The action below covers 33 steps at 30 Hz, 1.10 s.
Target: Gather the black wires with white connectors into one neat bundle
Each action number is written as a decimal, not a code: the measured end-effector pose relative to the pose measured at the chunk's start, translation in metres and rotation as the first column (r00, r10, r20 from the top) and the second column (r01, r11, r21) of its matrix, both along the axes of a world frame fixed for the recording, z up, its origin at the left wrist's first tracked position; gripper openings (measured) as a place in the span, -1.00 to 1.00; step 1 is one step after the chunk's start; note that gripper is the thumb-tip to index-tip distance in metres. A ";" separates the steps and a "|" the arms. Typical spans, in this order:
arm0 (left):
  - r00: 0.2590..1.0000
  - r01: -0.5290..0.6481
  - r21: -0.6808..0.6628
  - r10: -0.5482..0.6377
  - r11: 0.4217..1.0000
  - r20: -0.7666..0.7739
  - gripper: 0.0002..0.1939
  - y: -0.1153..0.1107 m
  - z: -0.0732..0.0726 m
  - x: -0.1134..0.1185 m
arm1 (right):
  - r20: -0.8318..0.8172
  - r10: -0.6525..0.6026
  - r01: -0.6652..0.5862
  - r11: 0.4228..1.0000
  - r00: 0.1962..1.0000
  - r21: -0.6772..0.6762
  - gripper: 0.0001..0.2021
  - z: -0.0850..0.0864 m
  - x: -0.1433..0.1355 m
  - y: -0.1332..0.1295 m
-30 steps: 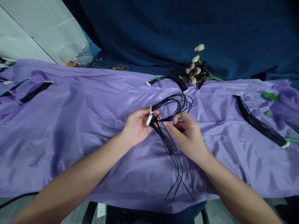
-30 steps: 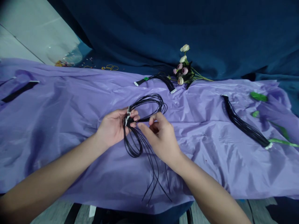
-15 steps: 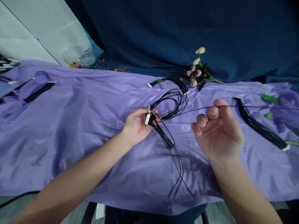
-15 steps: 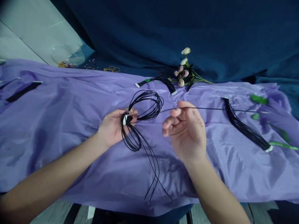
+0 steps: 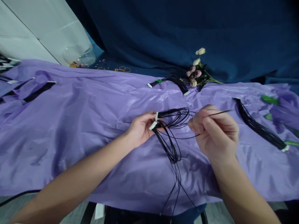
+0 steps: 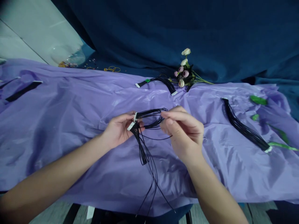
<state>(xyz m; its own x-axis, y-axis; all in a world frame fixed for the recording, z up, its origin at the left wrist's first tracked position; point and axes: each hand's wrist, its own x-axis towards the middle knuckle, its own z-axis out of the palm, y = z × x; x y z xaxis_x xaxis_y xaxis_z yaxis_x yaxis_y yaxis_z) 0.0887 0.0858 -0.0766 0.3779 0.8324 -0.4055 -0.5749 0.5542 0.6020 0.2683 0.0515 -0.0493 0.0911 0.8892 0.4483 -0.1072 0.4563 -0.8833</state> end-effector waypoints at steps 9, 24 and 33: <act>0.997 0.075 0.062 -0.075 0.995 -0.003 -0.94 -0.001 -0.001 -0.002 | 0.457 -0.190 0.093 0.970 0.869 0.225 -0.93 -0.005 -0.001 -0.003; 0.991 0.121 0.115 -0.114 0.986 -0.065 -0.93 -0.005 0.003 -0.004 | 0.620 -0.239 0.048 0.950 0.747 0.309 -0.93 -0.008 -0.004 -0.003; 0.990 0.119 0.165 -0.104 0.979 -0.099 -0.95 -0.006 0.004 -0.004 | 0.629 -0.254 0.080 0.953 0.735 0.292 -0.92 -0.007 -0.005 -0.004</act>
<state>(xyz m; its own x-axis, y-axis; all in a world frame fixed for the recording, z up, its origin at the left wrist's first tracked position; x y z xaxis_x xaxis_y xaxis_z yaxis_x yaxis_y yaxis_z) 0.0851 0.0798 -0.0725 0.4408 0.8467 -0.2979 -0.4545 0.4968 0.7394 0.2629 0.0477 -0.0567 -0.1641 0.7506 0.6400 0.5522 0.6076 -0.5709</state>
